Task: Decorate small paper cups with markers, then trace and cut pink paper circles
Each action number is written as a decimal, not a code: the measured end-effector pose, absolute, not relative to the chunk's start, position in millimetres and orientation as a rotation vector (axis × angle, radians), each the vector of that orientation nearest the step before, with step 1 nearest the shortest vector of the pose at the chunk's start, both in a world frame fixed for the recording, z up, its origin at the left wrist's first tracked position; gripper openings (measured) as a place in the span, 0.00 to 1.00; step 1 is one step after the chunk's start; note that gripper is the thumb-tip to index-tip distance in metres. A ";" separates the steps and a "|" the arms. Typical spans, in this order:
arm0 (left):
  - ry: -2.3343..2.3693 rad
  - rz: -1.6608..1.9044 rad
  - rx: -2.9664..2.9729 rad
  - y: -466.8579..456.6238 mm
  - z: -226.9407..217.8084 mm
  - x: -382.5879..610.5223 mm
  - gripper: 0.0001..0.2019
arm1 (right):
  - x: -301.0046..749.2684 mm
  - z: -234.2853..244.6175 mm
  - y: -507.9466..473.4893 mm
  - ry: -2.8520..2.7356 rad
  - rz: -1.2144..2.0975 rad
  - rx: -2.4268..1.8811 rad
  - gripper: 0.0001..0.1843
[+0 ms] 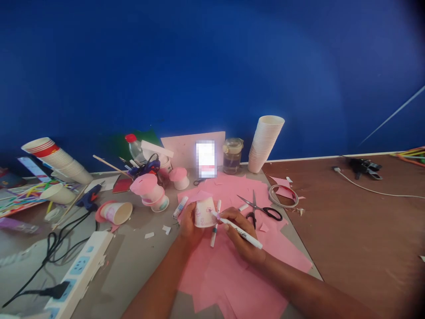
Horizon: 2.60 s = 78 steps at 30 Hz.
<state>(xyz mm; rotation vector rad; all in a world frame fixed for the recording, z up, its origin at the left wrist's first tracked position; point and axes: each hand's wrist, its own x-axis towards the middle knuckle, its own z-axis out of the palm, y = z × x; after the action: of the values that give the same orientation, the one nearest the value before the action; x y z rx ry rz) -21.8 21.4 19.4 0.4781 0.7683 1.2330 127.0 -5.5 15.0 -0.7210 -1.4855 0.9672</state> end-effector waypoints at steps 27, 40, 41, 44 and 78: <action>0.751 1.247 0.424 20.5 19.2 -24.5 0.22 | 123.2 4.3 -4.2 -1.640 0.559 -0.843 0.19; 0.611 1.161 0.486 17.0 18.9 -17.8 0.25 | 124.1 -2.6 6.4 -1.645 0.618 -0.950 0.24; 0.611 1.172 0.475 16.7 17.8 -17.7 0.24 | 124.4 -3.8 6.8 -1.625 0.627 -0.950 0.23; 0.577 1.172 0.480 15.5 15.9 -17.6 0.23 | 125.1 -7.7 8.4 -1.516 0.705 -0.956 0.20; 0.620 1.228 0.749 13.3 14.4 -15.9 0.13 | 122.8 9.5 13.6 -1.082 1.437 -0.995 0.14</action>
<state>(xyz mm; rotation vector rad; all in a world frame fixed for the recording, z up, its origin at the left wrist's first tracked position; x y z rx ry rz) -15.9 13.3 14.4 0.7487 0.6197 1.2279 122.8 13.6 9.5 -0.9951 -1.0820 1.4365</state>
